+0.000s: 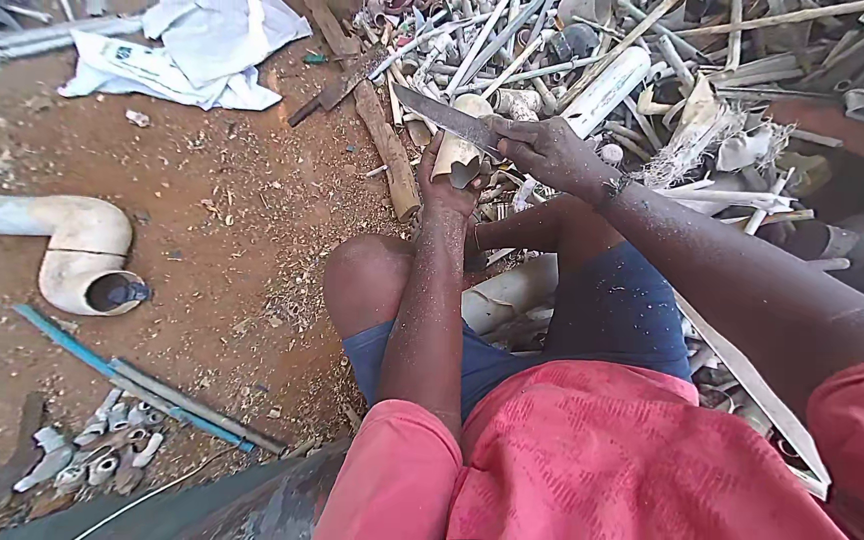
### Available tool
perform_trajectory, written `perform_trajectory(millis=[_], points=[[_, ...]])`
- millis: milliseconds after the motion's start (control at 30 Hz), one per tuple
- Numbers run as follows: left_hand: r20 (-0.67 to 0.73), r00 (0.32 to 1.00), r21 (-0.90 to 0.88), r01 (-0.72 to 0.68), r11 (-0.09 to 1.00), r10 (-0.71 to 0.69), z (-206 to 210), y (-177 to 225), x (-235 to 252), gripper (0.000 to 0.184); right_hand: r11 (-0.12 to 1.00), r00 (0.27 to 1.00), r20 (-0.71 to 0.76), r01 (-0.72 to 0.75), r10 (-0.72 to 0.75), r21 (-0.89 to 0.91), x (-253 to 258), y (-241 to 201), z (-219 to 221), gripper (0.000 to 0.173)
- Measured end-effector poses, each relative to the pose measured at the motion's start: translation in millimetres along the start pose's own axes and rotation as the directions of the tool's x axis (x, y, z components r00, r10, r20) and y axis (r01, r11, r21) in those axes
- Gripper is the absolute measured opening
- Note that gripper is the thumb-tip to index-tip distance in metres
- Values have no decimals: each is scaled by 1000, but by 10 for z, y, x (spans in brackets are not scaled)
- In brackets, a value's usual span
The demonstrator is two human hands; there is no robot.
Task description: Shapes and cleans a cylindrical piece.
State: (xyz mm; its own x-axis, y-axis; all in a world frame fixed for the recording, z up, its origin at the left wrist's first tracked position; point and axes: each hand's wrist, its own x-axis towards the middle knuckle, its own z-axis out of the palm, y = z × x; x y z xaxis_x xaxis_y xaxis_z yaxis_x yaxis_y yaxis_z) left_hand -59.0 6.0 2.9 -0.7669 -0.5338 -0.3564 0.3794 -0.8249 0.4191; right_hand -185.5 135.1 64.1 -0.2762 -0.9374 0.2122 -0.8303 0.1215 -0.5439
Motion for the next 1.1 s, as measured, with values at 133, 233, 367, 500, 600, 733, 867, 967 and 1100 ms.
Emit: perform_trajectory(millis=[133, 233, 367, 500, 600, 733, 867, 967, 1100], points=[[67, 998, -13, -5, 1000, 6, -18, -40, 31, 48, 995, 995, -34, -98, 99, 16, 50, 65, 8, 44], [16, 998, -57, -66, 996, 67, -35, -34, 41, 45, 999, 999, 20, -39, 39, 26, 5, -25, 72, 42], [8, 999, -7, -32, 999, 32, 2, -31, 21, 45, 994, 993, -41, -109, 109, 1, 88, 82, 72, 44], [-2, 999, -76, -34, 997, 34, -42, -18, 41, 47, 997, 997, 27, -78, 78, 14, 51, -45, 91, 42], [-6, 1000, -22, -6, 1000, 6, -3, -19, 21, 44, 992, 991, -26, -129, 128, -17, 112, 59, 82, 43], [34, 998, 0, -57, 998, 57, -73, -33, 46, 46, 994, 992, 71, -105, 107, -27, 78, -11, 92, 43], [19, 999, 73, -50, 996, 49, -39, -67, 43, 40, 986, 986, 17, -167, 167, -28, 132, 79, 17, 43], [0, 997, 61, -73, 995, 73, -60, -60, 59, 40, 992, 990, 64, -123, 125, -28, 78, -38, 48, 42], [18, 997, 131, -74, 989, 72, -31, -53, 67, 38, 976, 978, 6, -207, 208, -68, 156, 75, -6, 43]])
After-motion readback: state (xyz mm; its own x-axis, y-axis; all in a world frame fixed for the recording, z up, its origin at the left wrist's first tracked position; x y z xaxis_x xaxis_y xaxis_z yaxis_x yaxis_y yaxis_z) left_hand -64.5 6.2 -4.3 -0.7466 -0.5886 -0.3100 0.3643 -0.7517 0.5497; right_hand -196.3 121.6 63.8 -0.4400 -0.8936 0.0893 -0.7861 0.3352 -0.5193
